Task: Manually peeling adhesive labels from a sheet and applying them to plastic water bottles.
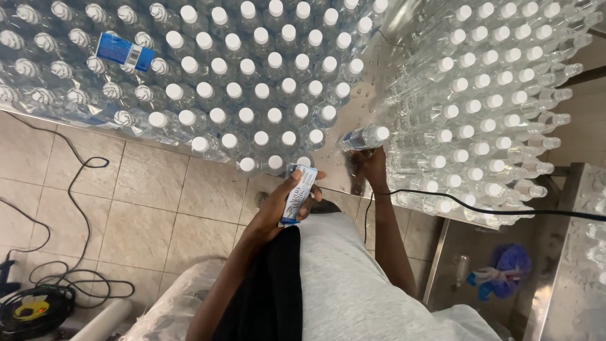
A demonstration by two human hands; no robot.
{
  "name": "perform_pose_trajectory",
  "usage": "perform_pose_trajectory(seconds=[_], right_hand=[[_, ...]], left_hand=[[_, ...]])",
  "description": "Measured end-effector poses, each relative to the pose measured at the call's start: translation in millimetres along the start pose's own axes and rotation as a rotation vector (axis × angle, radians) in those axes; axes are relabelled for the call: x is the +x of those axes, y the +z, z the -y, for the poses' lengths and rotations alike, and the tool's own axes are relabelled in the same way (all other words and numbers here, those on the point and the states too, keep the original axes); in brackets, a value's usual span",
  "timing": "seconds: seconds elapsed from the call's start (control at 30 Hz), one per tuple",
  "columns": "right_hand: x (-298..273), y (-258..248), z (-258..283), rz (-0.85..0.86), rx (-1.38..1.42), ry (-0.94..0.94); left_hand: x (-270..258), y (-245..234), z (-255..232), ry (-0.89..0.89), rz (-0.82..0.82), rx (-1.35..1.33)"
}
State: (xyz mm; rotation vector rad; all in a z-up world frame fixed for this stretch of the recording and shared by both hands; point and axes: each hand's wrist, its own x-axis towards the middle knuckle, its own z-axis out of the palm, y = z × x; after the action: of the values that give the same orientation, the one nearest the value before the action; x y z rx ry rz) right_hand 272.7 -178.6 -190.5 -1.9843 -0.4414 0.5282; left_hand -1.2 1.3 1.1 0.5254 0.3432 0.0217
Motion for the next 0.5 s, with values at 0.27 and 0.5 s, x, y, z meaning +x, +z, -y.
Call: perform_pose_trajectory(seconds=[0.27, 0.5], right_hand=[[-19, -4, 60, -0.054, -0.035, -0.118], [38, 19, 37, -0.334, -0.069, -0.019]], left_hand=[[-2, -8, 7, 0.000, -0.018, 0.007], [-8, 16, -19, -0.036, -0.174, 0.103]])
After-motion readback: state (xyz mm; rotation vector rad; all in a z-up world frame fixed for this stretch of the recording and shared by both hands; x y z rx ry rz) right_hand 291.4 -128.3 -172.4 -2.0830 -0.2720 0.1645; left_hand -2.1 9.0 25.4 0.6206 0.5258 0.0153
